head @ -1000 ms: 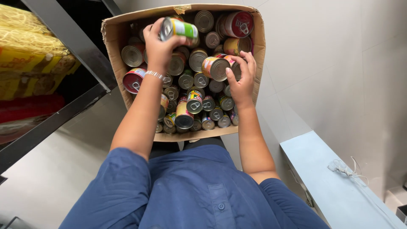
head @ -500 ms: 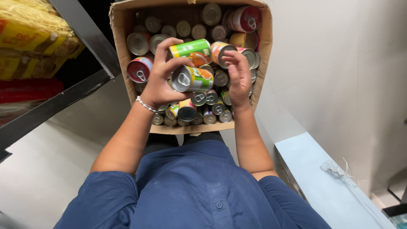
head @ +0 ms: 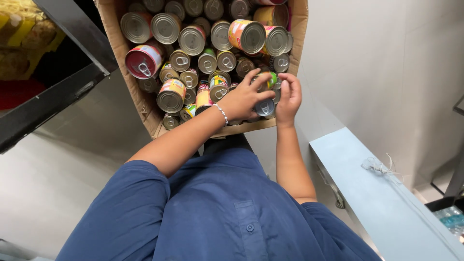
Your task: The person is transferring various canned goods from a cardboard box onto grocery store shelves.
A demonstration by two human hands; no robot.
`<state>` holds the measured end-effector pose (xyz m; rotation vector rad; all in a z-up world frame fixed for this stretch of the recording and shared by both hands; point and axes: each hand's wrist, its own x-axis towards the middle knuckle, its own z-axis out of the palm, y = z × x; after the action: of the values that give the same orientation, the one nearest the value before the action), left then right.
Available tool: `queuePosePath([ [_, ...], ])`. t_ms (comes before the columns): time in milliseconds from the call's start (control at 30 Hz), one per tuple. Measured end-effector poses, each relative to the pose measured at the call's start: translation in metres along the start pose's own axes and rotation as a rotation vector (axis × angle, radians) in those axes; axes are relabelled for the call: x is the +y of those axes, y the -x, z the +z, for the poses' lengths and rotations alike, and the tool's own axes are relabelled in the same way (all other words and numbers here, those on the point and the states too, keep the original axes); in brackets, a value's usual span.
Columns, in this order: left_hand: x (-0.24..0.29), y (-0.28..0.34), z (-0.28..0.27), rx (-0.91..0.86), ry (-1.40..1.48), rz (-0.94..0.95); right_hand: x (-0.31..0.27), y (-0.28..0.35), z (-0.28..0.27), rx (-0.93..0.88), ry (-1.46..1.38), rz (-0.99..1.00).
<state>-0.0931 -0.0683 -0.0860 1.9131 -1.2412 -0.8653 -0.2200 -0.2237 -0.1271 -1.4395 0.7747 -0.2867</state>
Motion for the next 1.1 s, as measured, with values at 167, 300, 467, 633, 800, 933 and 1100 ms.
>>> queuePosePath([
  [167, -0.014, 0.025, 0.037, 0.103, -0.324, -0.006, 0.01, 0.016, 0.022, -0.068, 0.318, -0.115],
  [300, 0.013, 0.028, -0.035, -0.014, -0.346, -0.139, 0.003, 0.021, 0.045, -0.108, 0.632, -0.228],
  [467, -0.092, 0.037, -0.112, 0.336, -0.076, -0.311, -0.02, 0.009, 0.065, -0.056, 0.813, -0.349],
  [633, -0.243, 0.031, -0.123, 0.536, -0.323, -0.719, -0.061, -0.025, 0.095, -0.111, 0.701, -0.467],
  [800, -0.262, -0.033, -0.14, -0.496, -0.148, -1.002, -0.072, -0.056, 0.139, -0.521, 0.371, -0.439],
  [933, -0.321, -0.039, -0.086, -0.325, -0.493, -0.983, -0.054, -0.066, 0.17, -0.604, 0.504, -0.441],
  [1100, -0.382, -0.029, -0.025, -0.175, -0.698, -0.855, -0.029, -0.06, 0.187, -0.574, 0.961, -0.507],
])
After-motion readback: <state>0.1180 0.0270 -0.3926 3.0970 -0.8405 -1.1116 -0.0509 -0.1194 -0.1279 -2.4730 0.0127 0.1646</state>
